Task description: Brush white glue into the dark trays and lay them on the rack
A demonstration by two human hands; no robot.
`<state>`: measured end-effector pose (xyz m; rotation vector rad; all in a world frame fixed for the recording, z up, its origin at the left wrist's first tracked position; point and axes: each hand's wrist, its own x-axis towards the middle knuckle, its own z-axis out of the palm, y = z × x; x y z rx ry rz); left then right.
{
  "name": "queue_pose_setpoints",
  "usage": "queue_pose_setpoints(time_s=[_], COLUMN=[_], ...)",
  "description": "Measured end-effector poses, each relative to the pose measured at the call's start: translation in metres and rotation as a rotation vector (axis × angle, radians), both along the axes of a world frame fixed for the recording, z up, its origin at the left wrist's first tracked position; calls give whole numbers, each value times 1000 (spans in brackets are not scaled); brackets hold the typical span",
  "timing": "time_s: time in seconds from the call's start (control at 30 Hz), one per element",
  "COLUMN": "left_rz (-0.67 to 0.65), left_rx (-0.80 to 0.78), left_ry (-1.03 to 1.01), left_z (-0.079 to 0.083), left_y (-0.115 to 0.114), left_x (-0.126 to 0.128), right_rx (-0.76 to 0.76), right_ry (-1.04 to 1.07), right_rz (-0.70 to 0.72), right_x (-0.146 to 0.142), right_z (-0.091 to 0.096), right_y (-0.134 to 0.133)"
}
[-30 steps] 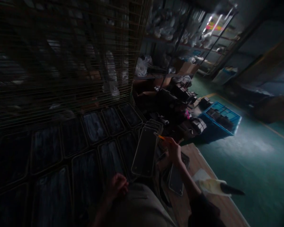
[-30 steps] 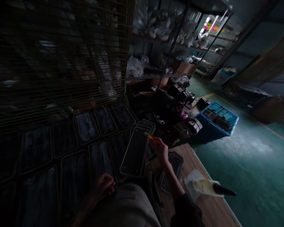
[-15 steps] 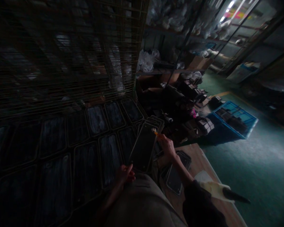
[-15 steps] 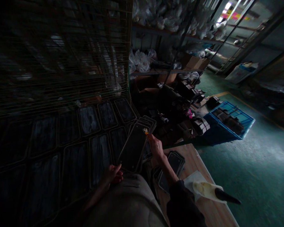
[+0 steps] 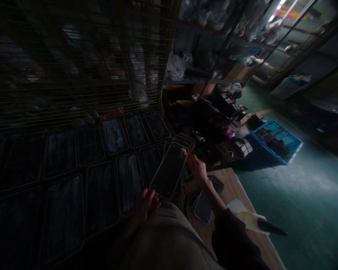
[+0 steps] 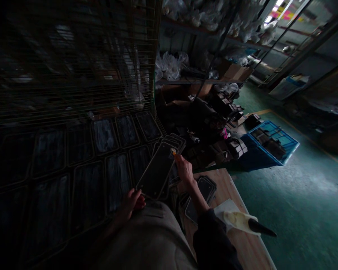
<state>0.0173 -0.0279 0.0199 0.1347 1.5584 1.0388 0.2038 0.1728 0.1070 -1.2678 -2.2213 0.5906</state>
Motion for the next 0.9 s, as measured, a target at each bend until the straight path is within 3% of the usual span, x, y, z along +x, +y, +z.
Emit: queue_pose_setpoints(time_s=[0.27, 0.5, 0.63, 0.73, 0.8, 0.9], left_rz=[108, 119, 75, 16, -29, -94], left_rx=[51, 85, 89, 78, 84, 96], left_ry=[-98, -119, -58, 5, 55, 136], left_z=[2, 10, -1, -6, -5, -2], left_y=[-6, -7, -7, -5, -4, -3], left_x=[4, 4, 2, 0, -1, -2], right_rx=[-136, -419, -617, -723, -721, -587], right_ry=[-68, 2, 205, 300, 327, 344], right_rz=[140, 195, 120, 108, 97, 5], right_x=[12, 20, 19, 16, 16, 18], right_z=[2, 17, 20, 12, 3, -9], right_y=[-79, -126, -124, -109, -92, -60])
